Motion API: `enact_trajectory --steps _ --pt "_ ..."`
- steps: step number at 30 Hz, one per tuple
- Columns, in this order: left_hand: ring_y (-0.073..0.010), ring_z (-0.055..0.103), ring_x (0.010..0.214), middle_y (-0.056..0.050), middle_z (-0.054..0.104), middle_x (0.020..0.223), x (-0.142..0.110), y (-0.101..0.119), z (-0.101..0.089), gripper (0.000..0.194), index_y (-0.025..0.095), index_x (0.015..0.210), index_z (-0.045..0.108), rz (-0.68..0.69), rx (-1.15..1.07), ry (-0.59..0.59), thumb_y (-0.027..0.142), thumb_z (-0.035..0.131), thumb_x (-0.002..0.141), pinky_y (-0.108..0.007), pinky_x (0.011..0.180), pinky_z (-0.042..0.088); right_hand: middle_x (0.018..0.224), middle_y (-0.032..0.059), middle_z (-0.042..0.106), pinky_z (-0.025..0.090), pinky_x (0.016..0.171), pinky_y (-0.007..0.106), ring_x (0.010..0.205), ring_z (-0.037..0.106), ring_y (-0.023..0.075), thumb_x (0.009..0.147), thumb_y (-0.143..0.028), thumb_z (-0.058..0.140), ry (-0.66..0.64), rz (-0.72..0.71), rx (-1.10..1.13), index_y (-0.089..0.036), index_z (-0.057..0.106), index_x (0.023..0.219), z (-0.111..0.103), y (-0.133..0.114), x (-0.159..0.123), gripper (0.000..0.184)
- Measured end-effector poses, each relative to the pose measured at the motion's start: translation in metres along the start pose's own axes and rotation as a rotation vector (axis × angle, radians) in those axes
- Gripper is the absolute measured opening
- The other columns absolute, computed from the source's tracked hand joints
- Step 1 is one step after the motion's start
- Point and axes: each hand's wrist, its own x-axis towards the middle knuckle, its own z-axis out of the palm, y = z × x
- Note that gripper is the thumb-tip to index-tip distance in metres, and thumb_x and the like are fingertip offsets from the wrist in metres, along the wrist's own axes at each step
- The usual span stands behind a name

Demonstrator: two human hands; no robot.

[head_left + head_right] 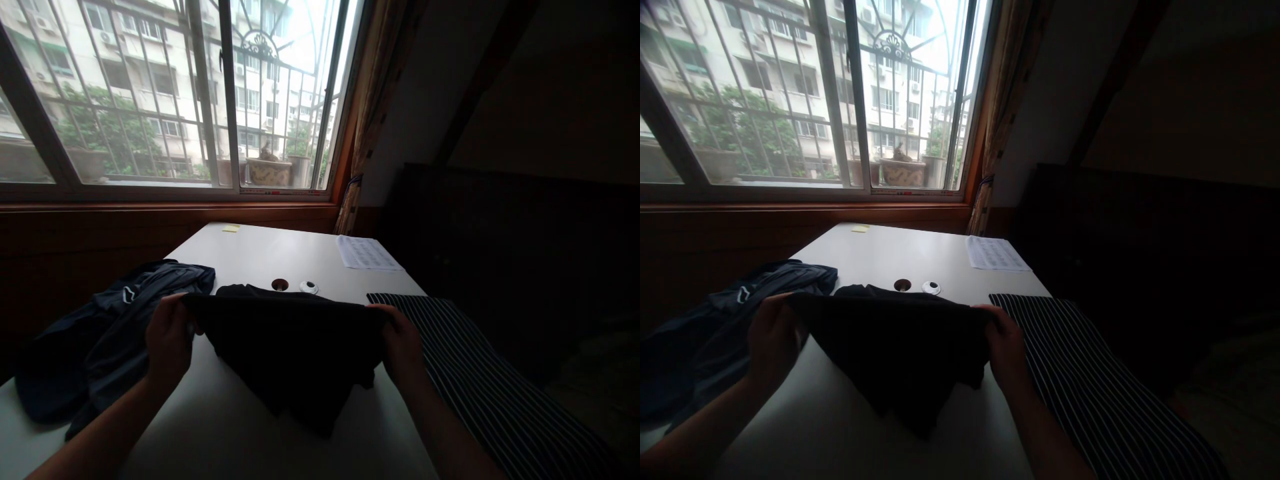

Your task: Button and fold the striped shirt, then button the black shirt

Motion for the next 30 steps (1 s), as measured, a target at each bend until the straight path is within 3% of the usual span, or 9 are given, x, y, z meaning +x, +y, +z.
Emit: enact_trajectory --steps 4,8,11,13,17,20,22,26,30 --pt "-0.0133 0.053 0.055 0.004 0.054 0.062 0.010 0.004 0.000 0.017 0.020 0.097 0.061 -0.098 -0.079 0.055 0.036 0.057 0.094 -0.022 0.050 0.044 0.087 0.0030 0.073 0.051 0.074 0.034 0.083 0.066 0.0231 0.081 -0.040 0.070 0.232 -0.008 0.072 -0.021 0.074 0.089 -0.008 -0.003 0.005 0.021" --pt "-0.0151 0.060 0.065 0.001 0.063 0.077 0.012 -0.002 0.002 0.027 0.019 0.105 0.062 -0.128 -0.005 -0.050 0.043 0.059 0.093 -0.025 0.059 0.051 0.080 0.0013 0.071 0.050 0.070 0.033 0.076 0.064 0.0214 0.087 -0.047 0.064 0.247 0.029 0.062 -0.021 0.071 0.087 -0.012 0.002 0.009 0.027" --pt "-0.0209 0.070 0.087 -0.006 0.071 0.102 0.002 -0.009 0.011 0.042 0.022 0.128 0.051 -0.128 -0.053 -0.292 0.045 0.060 0.094 -0.033 0.076 0.058 0.095 0.0032 0.074 0.051 0.083 0.037 0.092 0.066 0.0247 0.088 -0.051 0.062 0.158 -0.012 -0.068 -0.022 0.073 0.098 -0.011 0.010 0.013 0.032" --pt "-0.0266 0.064 0.118 -0.013 0.063 0.134 -0.008 -0.014 0.018 0.052 0.027 0.143 0.036 -0.049 -0.121 -0.504 0.042 0.057 0.098 -0.043 0.094 0.056 0.106 0.0046 0.074 0.049 0.094 0.040 0.104 0.065 0.0264 0.088 -0.050 0.062 0.139 -0.031 -0.106 -0.023 0.073 0.104 -0.010 0.018 0.017 0.033" --pt "-0.0322 0.031 0.149 -0.013 0.027 0.164 -0.025 -0.015 0.025 0.068 0.033 0.153 0.028 0.382 0.111 -0.878 0.030 0.064 0.095 -0.057 0.117 0.036 0.115 0.0049 0.073 0.046 0.103 0.042 0.112 0.064 0.0262 0.089 -0.045 0.060 0.179 -0.015 -0.089 -0.025 0.073 0.108 -0.012 0.037 0.027 0.030" --pt "-0.0357 0.027 0.149 -0.009 0.037 0.159 -0.032 -0.007 0.025 0.064 0.034 0.146 0.044 0.684 0.324 -1.101 0.025 0.070 0.089 -0.061 0.117 0.035 0.117 0.0050 0.072 0.047 0.103 0.042 0.114 0.063 0.0258 0.087 -0.042 0.061 0.215 0.034 -0.039 -0.024 0.072 0.108 -0.014 0.049 0.030 0.030" --pt "-0.0358 0.036 0.142 -0.008 0.047 0.150 -0.034 0.000 0.025 0.058 0.033 0.141 0.052 0.765 0.394 -1.202 0.025 0.072 0.087 -0.059 0.112 0.042 0.116 0.0054 0.072 0.050 0.099 0.041 0.113 0.065 0.0259 0.086 -0.043 0.061 0.216 0.070 -0.007 -0.023 0.071 0.108 -0.014 0.053 0.031 0.032" --pt "-0.0279 0.057 0.114 -0.009 0.060 0.128 -0.037 0.005 0.027 0.051 0.029 0.136 0.056 0.758 0.454 -1.278 0.011 0.061 0.089 -0.048 0.098 0.054 0.110 0.0041 0.075 0.057 0.088 0.038 0.102 0.070 0.0242 0.086 -0.047 0.061 0.168 0.111 0.031 -0.024 0.070 0.110 -0.014 0.051 0.029 0.034" --pt "-0.0237 0.058 0.101 -0.008 0.064 0.111 -0.038 0.001 0.026 0.058 0.026 0.133 0.058 0.661 0.410 -1.317 -0.002 0.049 0.084 -0.039 0.088 0.055 0.110 0.0038 0.075 0.057 0.088 0.037 0.101 0.070 0.0239 0.086 -0.048 0.063 0.137 0.133 0.063 -0.025 0.070 0.109 -0.013 0.046 0.028 0.033"
